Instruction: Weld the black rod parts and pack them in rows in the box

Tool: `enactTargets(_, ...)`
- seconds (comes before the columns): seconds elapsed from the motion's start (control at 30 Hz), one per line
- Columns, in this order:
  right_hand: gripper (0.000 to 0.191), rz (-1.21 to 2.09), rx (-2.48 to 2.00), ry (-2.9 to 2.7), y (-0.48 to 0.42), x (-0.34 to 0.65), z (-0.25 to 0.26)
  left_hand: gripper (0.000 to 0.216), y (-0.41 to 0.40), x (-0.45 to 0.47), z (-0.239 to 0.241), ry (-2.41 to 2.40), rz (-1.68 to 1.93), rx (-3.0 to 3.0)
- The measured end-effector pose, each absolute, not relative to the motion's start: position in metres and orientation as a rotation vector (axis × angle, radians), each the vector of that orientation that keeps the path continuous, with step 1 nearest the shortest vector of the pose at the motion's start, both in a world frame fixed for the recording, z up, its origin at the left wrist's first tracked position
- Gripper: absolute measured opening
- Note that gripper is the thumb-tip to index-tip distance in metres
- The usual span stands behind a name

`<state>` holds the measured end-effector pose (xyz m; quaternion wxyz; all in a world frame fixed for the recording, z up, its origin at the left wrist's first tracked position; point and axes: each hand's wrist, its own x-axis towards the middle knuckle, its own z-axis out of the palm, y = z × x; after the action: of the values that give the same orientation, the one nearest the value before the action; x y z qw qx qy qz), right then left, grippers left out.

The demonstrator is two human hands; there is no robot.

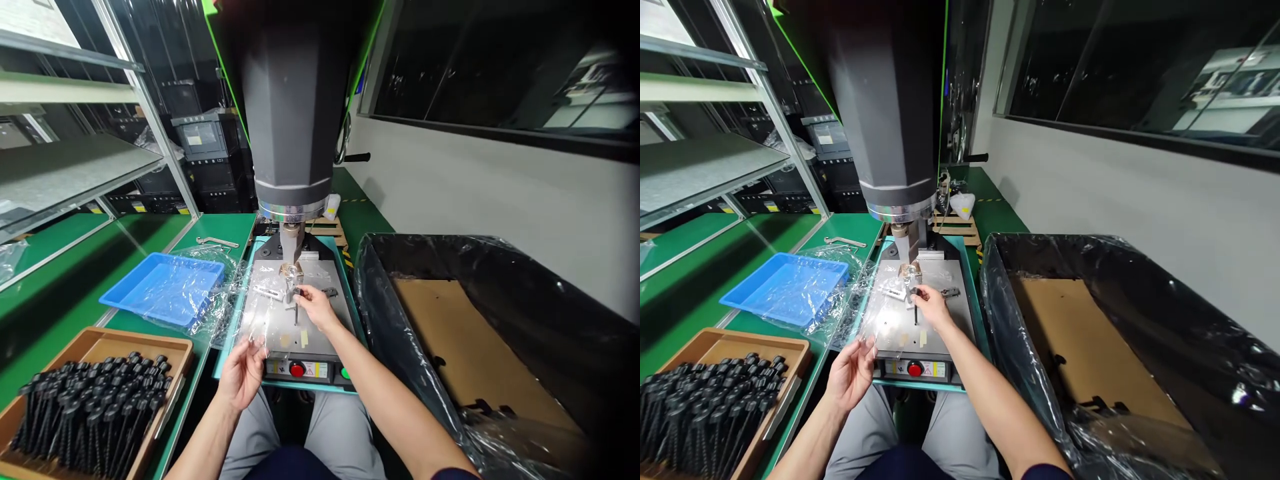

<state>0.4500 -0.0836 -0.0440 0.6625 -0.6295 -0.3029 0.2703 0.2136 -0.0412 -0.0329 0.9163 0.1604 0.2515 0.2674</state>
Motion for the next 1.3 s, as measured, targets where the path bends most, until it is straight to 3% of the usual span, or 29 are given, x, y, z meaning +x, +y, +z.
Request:
enactTargets(0.27,0.039,0.193,-1.625,-0.898,-0.076,0.455,-0.035,0.014,-0.05,0.204,-0.046,0.481,0.52,0.353)
enactTargets(0.53,0.037,0.092,-1.721,-0.795,-0.054,0.467,-0.014,0.014,-0.051,0.205,-0.041,0.436,0.479,0.386)
enactTargets(0.83,0.037,0.464,-1.64,-0.847,-0.038,0.492,-0.005,0.016,-0.051,0.208,-0.041,0.453,0.488,0.393)
enactTargets(1.03,0.022,0.347,-1.629,-1.006,-0.044,0.5,-0.001,0.02,-0.051,0.209,-0.044,0.483,0.477,0.398)
enactTargets(1.3,0.048,0.499,-1.356,-0.537,-0.037,0.498,0.003,0.024,-0.053,0.209,-0.042,0.553,0.462,0.512)
